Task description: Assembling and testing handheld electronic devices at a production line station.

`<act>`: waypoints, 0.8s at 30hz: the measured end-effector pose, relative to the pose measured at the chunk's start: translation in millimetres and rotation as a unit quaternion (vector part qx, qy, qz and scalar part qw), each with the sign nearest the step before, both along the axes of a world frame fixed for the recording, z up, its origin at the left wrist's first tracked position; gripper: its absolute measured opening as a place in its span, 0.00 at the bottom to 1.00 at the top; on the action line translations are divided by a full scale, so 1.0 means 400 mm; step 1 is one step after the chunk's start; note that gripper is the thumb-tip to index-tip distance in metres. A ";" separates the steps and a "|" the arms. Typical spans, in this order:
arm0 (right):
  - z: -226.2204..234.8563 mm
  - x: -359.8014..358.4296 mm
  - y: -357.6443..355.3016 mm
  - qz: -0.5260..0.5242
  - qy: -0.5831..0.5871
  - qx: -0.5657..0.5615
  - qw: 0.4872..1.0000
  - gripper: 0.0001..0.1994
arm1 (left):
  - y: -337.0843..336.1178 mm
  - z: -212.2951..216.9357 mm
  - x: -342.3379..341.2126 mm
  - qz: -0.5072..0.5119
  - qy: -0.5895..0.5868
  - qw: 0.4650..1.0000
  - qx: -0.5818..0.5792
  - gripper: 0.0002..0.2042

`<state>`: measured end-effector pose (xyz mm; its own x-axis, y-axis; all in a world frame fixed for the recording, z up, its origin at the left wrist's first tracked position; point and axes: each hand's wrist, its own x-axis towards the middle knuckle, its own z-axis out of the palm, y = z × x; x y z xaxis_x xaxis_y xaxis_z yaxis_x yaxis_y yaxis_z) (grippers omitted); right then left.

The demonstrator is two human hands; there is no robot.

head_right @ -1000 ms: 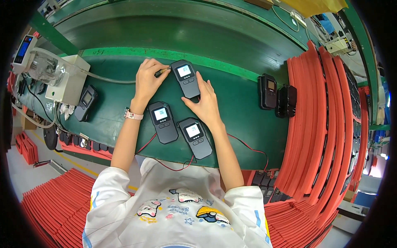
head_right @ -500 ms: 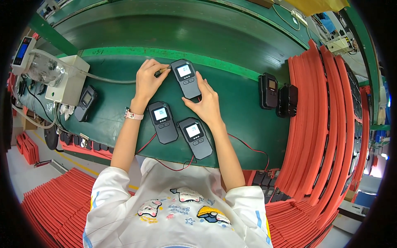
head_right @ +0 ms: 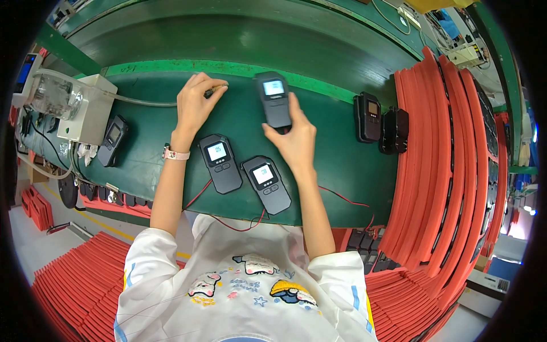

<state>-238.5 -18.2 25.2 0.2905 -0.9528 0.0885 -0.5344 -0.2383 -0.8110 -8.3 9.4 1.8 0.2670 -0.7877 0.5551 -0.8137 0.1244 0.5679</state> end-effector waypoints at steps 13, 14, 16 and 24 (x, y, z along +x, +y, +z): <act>0.073 -0.127 0.255 0.136 0.129 -0.116 0.975 0.31 | 0.012 0.020 -0.004 -0.061 0.019 0.998 0.030 0.05; 0.066 -0.112 0.261 0.136 0.129 -0.117 0.975 0.31 | 0.015 0.022 -0.002 -0.071 0.032 0.996 0.048 0.06; 0.038 -0.094 0.266 0.097 0.126 -0.072 0.985 0.32 | 0.018 0.031 0.003 -0.088 0.041 0.994 0.056 0.06; -0.024 0.061 0.090 -0.010 0.100 -0.110 0.989 0.29 | 0.039 0.036 0.020 -0.156 0.068 0.976 0.133 0.09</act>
